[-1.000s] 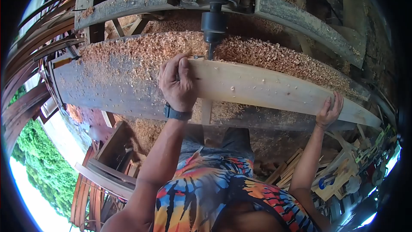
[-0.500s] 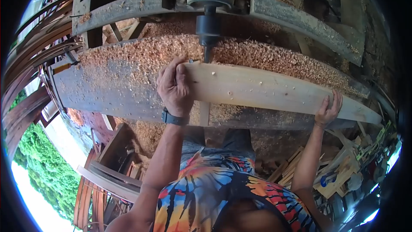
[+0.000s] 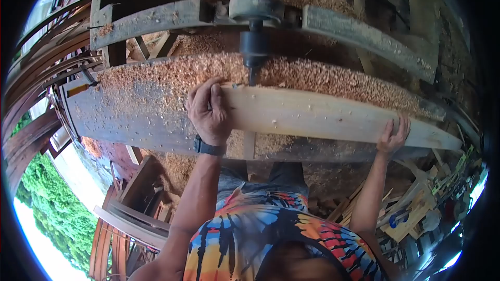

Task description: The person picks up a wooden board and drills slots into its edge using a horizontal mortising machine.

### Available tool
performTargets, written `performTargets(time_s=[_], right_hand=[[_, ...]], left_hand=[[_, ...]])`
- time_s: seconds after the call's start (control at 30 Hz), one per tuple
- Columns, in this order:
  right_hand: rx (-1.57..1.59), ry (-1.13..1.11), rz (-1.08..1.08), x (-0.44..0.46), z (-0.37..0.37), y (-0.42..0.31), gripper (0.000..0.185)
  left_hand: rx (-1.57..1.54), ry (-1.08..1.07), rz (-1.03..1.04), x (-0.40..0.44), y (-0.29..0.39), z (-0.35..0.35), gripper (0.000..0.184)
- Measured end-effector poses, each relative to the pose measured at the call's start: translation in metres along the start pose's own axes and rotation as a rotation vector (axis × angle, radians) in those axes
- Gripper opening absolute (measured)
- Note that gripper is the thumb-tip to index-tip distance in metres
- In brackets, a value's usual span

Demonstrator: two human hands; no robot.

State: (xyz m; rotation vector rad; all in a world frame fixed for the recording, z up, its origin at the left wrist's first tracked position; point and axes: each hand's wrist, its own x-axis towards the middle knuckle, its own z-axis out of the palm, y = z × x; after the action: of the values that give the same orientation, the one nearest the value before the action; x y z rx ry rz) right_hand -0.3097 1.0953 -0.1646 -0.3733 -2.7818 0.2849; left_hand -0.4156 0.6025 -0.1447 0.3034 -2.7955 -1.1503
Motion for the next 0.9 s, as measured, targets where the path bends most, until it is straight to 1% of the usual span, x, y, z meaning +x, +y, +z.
performTargets(time_s=[0.13, 0.23, 0.37, 0.43, 0.53, 0.63, 0.9], right_hand=[[0.004, -0.024, -0.013, -0.001, -0.004, -0.003, 0.038], [0.038, -0.042, -0.051, -0.019, -0.012, -0.001, 0.039], [0.045, -0.081, -0.072, -0.04, -0.025, 0.004, 0.042], [0.048, -0.082, -0.068, -0.039, -0.022, 0.006, 0.043], [0.022, -0.1, -0.06, -0.035, -0.02, 0.008, 0.039], [0.041, -0.07, -0.069, -0.031, -0.018, 0.006, 0.044], [0.03, -0.063, -0.047, -0.026, -0.012, 0.007, 0.043]], left_hand=[[0.032, -0.029, -0.023, -0.006, 0.005, -0.009, 0.026], [0.107, -0.027, -0.054, -0.044, -0.005, -0.019, 0.024], [0.047, 0.011, -0.068, -0.089, -0.016, -0.028, 0.024], [0.078, 0.017, -0.078, -0.085, -0.011, -0.027, 0.024], [0.081, 0.024, -0.082, -0.074, -0.008, -0.025, 0.023], [0.078, 0.008, -0.074, -0.067, -0.007, -0.025, 0.024], [0.081, 0.004, -0.079, -0.051, -0.005, -0.022, 0.023]])
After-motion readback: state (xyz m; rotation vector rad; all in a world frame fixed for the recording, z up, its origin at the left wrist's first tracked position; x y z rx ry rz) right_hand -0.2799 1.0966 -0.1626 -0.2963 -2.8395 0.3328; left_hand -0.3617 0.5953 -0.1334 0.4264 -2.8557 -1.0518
